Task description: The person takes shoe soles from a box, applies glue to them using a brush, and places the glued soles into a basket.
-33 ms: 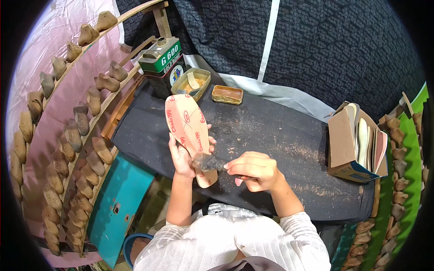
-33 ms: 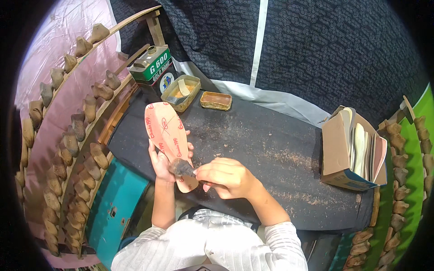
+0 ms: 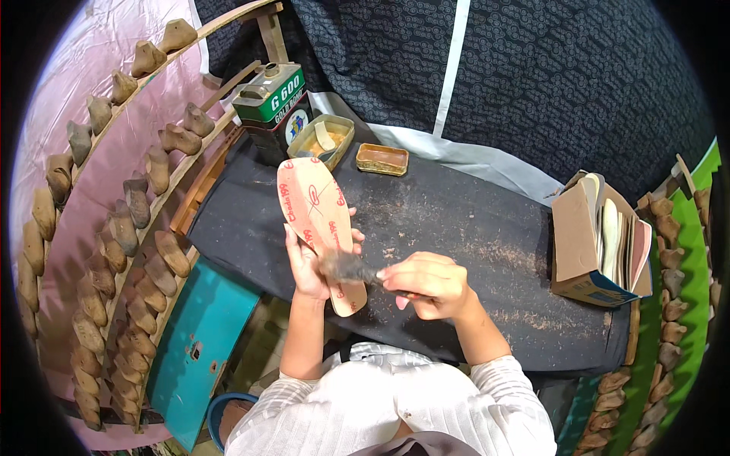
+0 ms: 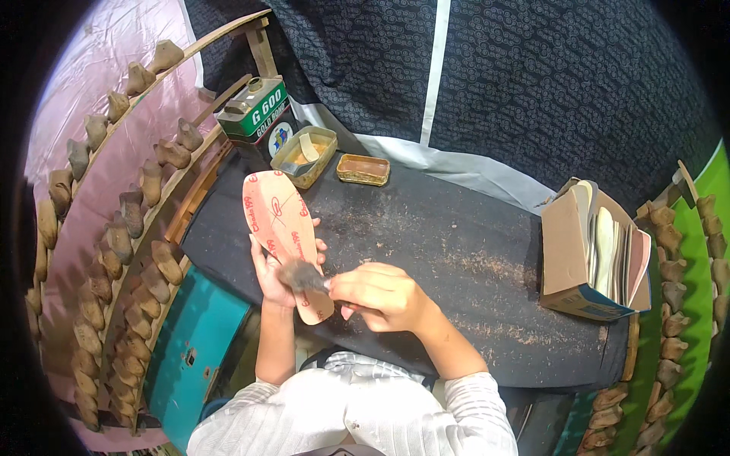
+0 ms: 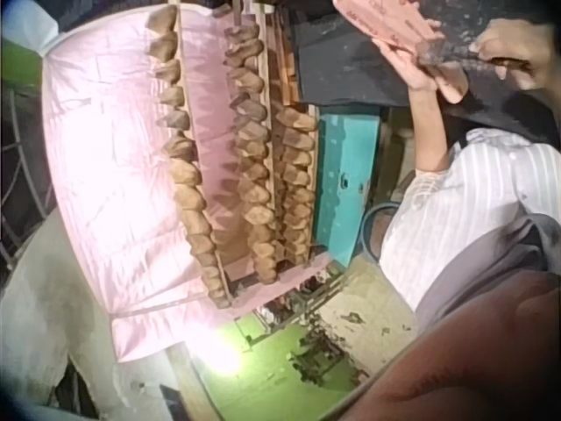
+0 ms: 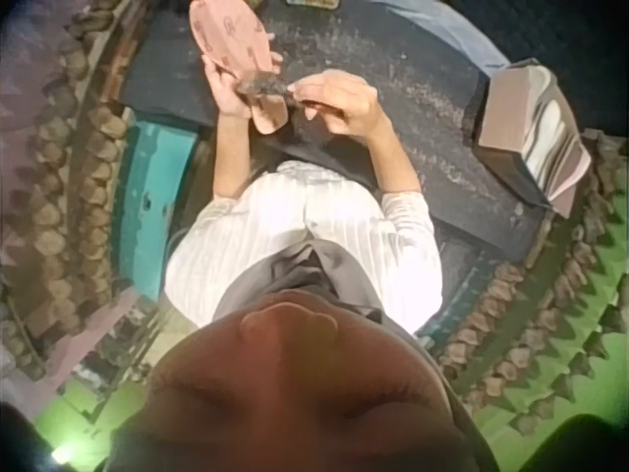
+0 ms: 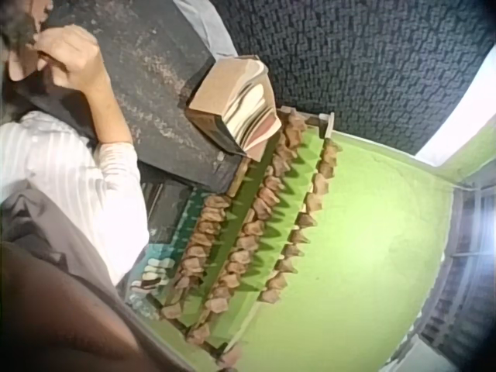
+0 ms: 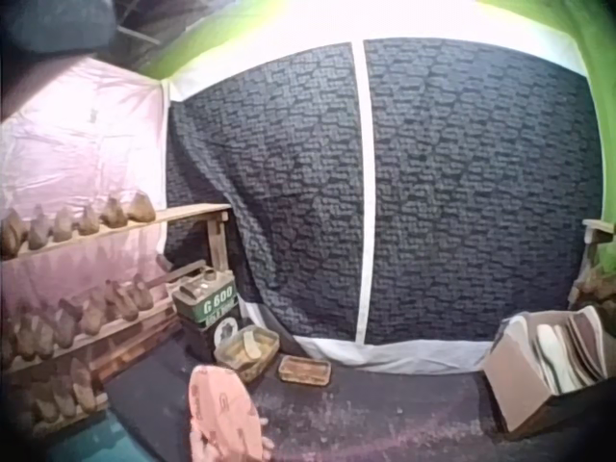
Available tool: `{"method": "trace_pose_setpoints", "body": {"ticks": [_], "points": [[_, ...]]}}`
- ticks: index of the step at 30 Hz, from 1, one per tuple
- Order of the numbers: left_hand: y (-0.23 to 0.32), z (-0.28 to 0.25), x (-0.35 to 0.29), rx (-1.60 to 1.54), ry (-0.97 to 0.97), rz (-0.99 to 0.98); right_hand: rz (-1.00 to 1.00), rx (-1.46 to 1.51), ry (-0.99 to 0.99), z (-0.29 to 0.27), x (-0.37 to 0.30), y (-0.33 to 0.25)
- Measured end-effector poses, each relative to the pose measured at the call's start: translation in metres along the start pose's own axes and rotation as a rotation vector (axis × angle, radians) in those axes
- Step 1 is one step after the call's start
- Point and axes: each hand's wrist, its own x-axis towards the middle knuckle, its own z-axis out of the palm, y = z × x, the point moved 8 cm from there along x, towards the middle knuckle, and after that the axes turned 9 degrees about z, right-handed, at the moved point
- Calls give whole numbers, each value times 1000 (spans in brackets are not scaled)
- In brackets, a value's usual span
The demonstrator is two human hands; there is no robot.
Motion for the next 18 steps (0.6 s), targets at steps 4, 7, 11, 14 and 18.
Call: {"method": "trace_pose_setpoints", "body": {"ticks": [4, 7, 11, 14, 18], "points": [[2, 5, 4, 24, 36, 102, -61, -98, 86, 2, 0, -4], [5, 6, 4, -58, -34, 90, -70, -60, 41, 6, -6, -8], [9, 4, 5, -36, 54, 153, -30, 13, 14, -1, -6, -3], [6, 8, 4, -72, 55, 154, -53, -16, 114, -3, -4, -5], [4, 8, 6, -193, -52, 141, -39, -115, 131, 3, -6, -5]]}}
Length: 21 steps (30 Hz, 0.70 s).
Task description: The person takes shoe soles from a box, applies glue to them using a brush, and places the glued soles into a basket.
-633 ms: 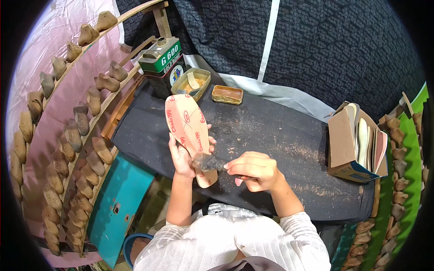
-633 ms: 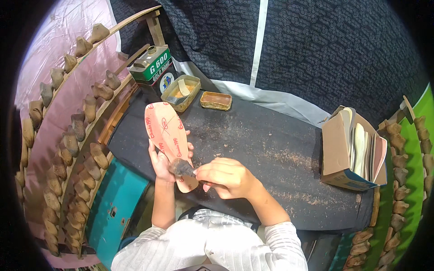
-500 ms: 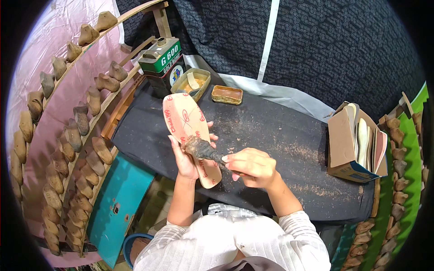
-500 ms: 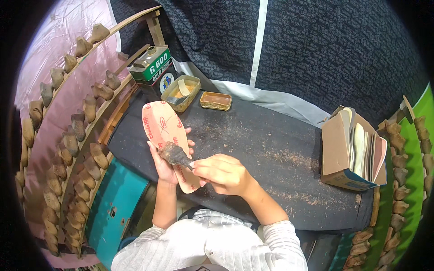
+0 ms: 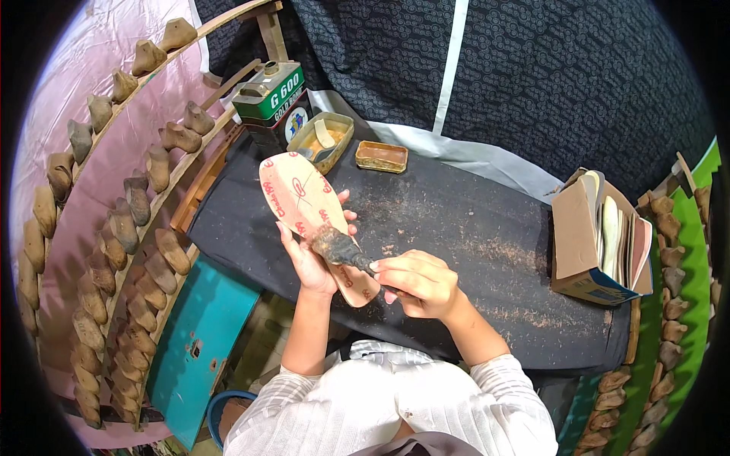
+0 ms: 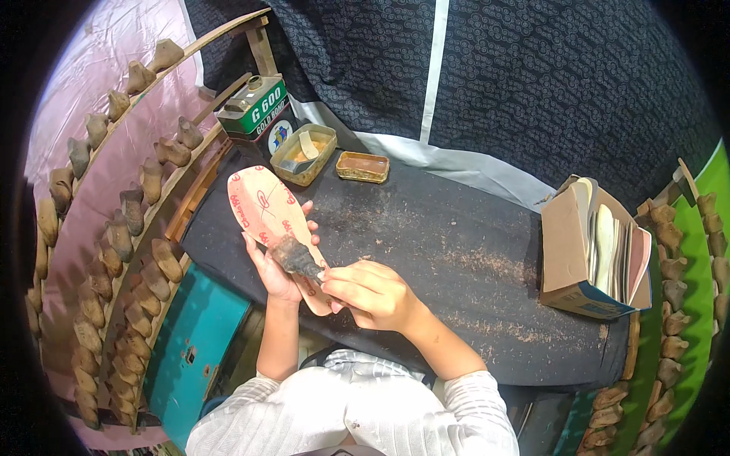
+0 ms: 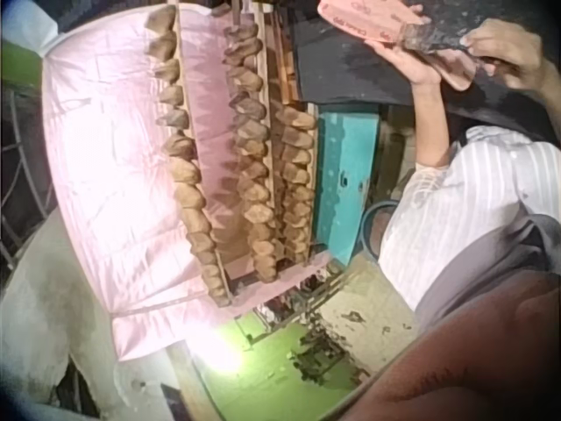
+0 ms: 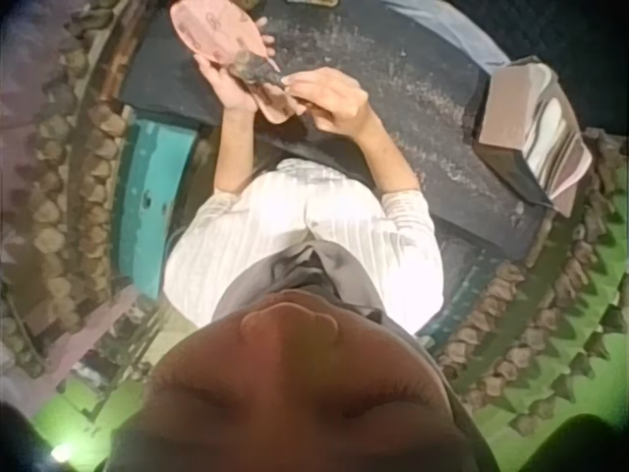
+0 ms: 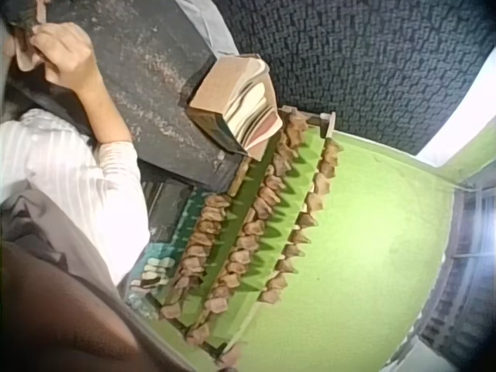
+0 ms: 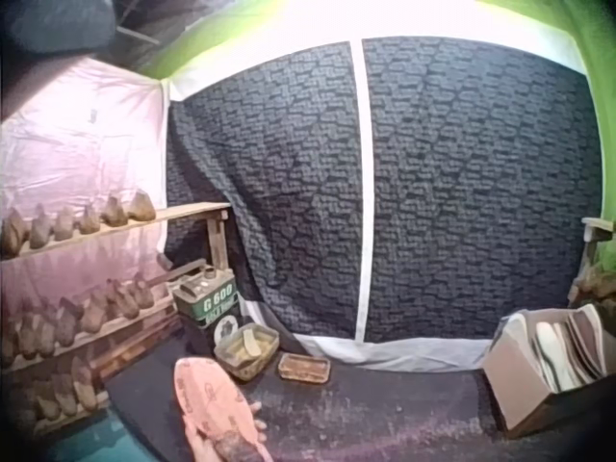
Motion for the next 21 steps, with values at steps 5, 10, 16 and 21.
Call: {"method": "trace_pose_setpoints", "body": {"ticks": [5, 10, 16, 21], "points": [[10, -13, 13, 102, 37, 95, 60, 84, -132, -3, -6, -1], [0, 6, 10, -54, 51, 41, -2, 69, 23, -12, 1, -4], [1, -6, 15, 90, 24, 136, 20, -20, 10, -6, -4, -2], [9, -10, 20, 302, 56, 184, 78, 89, -53, -16, -6, 0]]}}
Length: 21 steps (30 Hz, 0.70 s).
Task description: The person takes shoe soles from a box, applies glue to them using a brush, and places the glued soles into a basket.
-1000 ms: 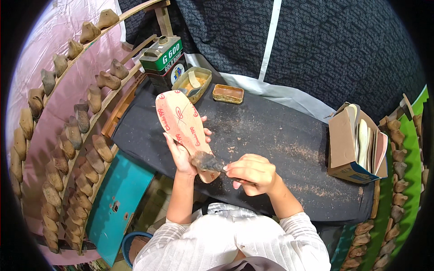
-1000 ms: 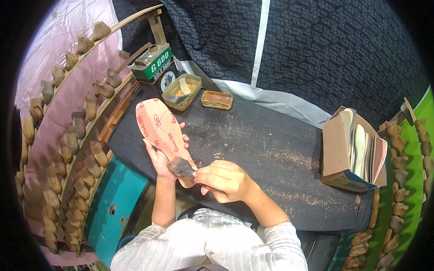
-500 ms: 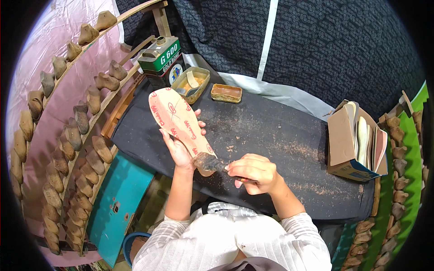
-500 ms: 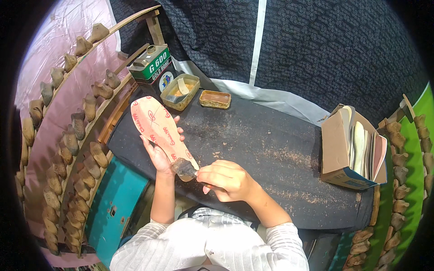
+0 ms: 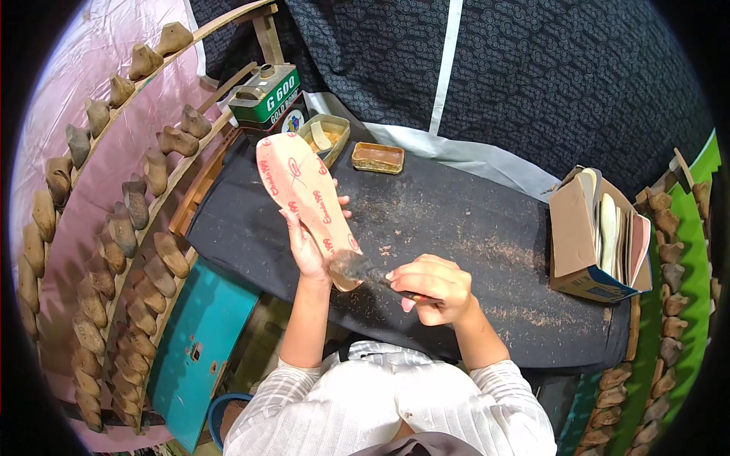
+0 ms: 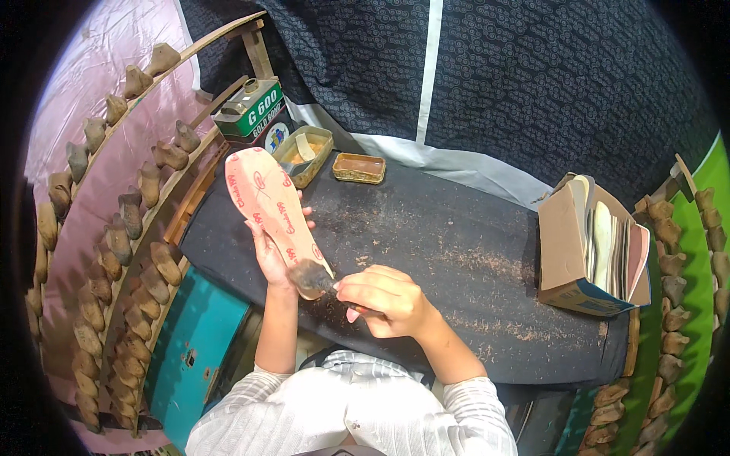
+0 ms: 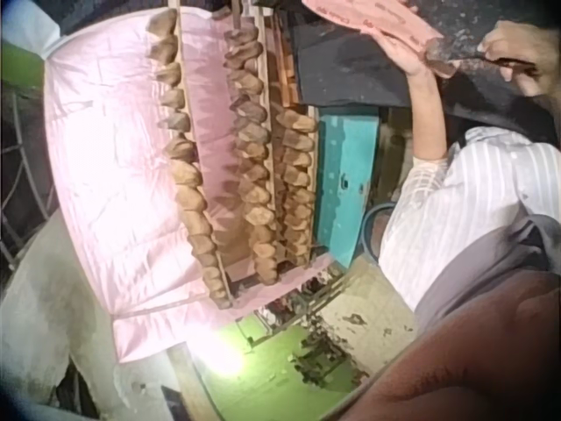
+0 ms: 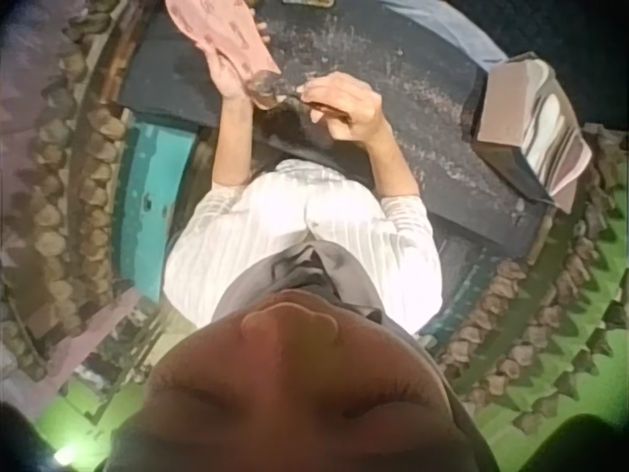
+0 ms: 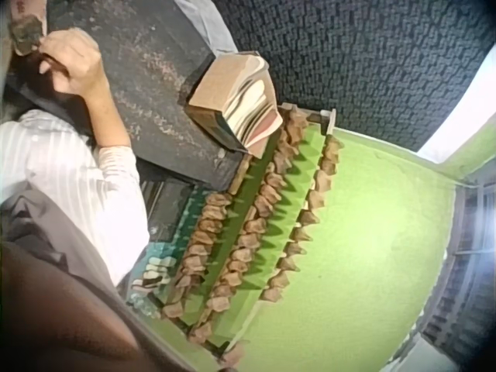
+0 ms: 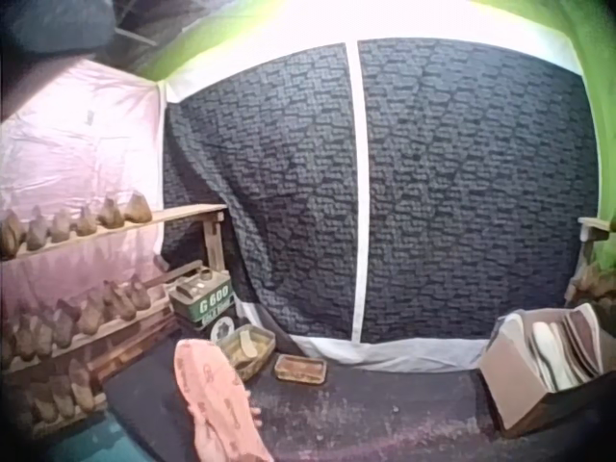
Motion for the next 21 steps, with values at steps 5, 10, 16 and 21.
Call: {"method": "trace_pose_setpoints", "body": {"ticks": [5, 10, 16, 21], "points": [[-4, 30, -12, -202, -34, -144, -108, -139, 163, 0, 0, -4], [0, 28, -8, -316, -98, -175, -150, -137, 45, 8, -5, -15], [1, 22, -3, -351, -54, -128, -132, -70, 48, 0, -7, -15], [9, 39, -5, -394, -162, -97, -192, -147, 65, 12, -6, -22]]}}
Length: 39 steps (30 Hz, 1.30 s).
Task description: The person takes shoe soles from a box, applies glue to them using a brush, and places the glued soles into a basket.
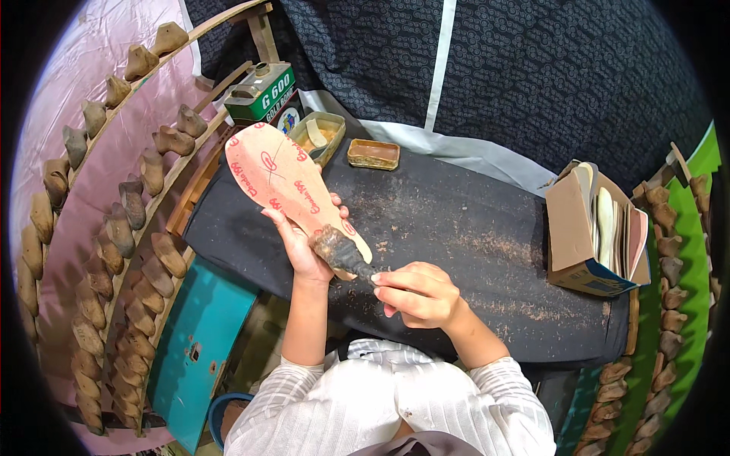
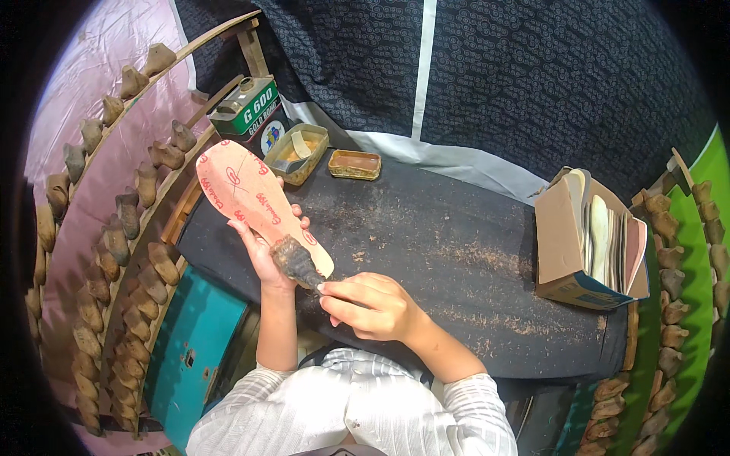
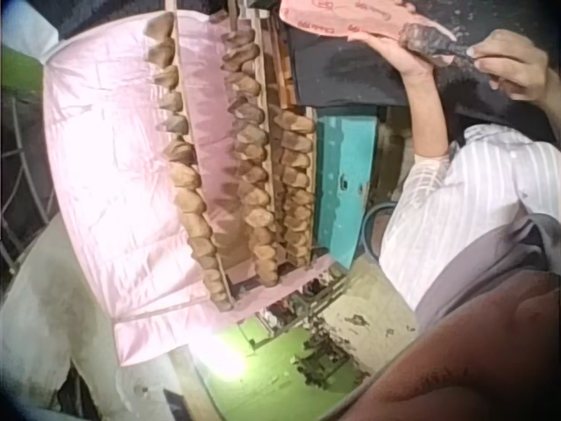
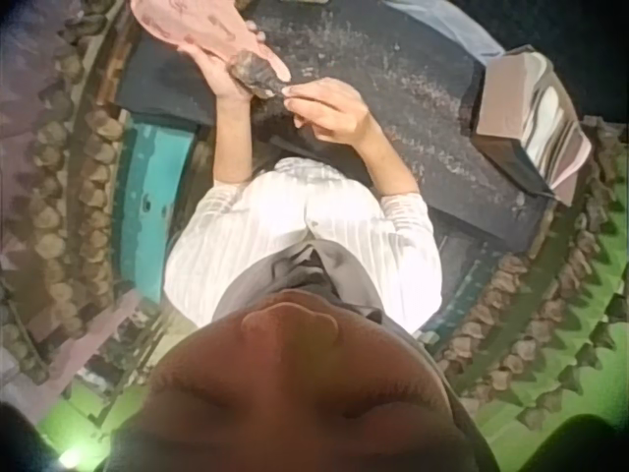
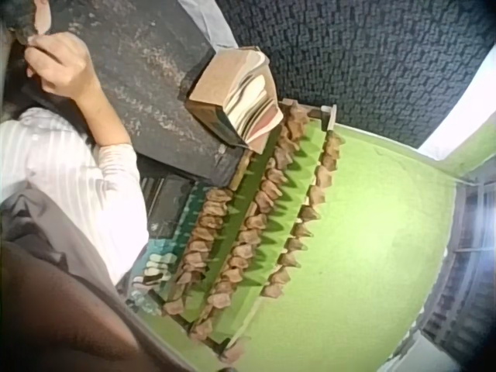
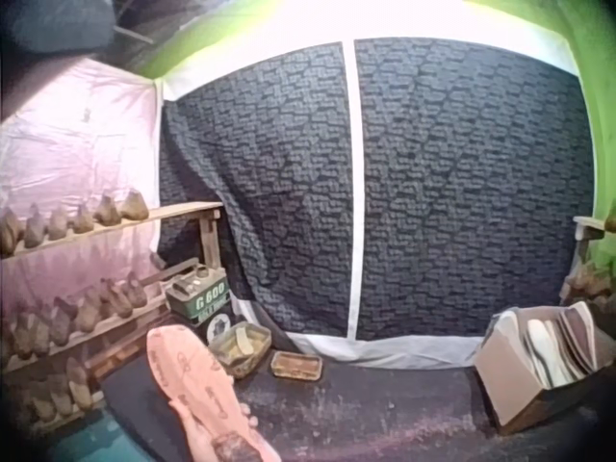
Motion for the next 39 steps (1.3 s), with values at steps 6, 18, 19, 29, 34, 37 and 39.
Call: {"method": "trace_pose_setpoints", "body": {"ticks": [6, 18, 19, 29, 34, 37, 39], "points": [[8, -22, 1, 66, 102, 25, 100, 115, -152, -6, -7, 5], [13, -23, -3, 99, 215, 49, 87, 127, -166, -6, -10, 6], [14, -28, -4, 100, 215, 50, 112, 137, -202, -5, -10, 9], [22, -38, -5, 151, 196, 52, 74, 141, -161, -3, -14, 6], [21, -30, -6, 168, 175, 60, 105, 113, -119, -13, -11, 13], [26, -25, -6, 200, 307, 160, 75, 161, -99, -7, -10, 8], [30, -34, -4, 224, 256, 143, 111, 181, -131, -6, -17, 12]]}}
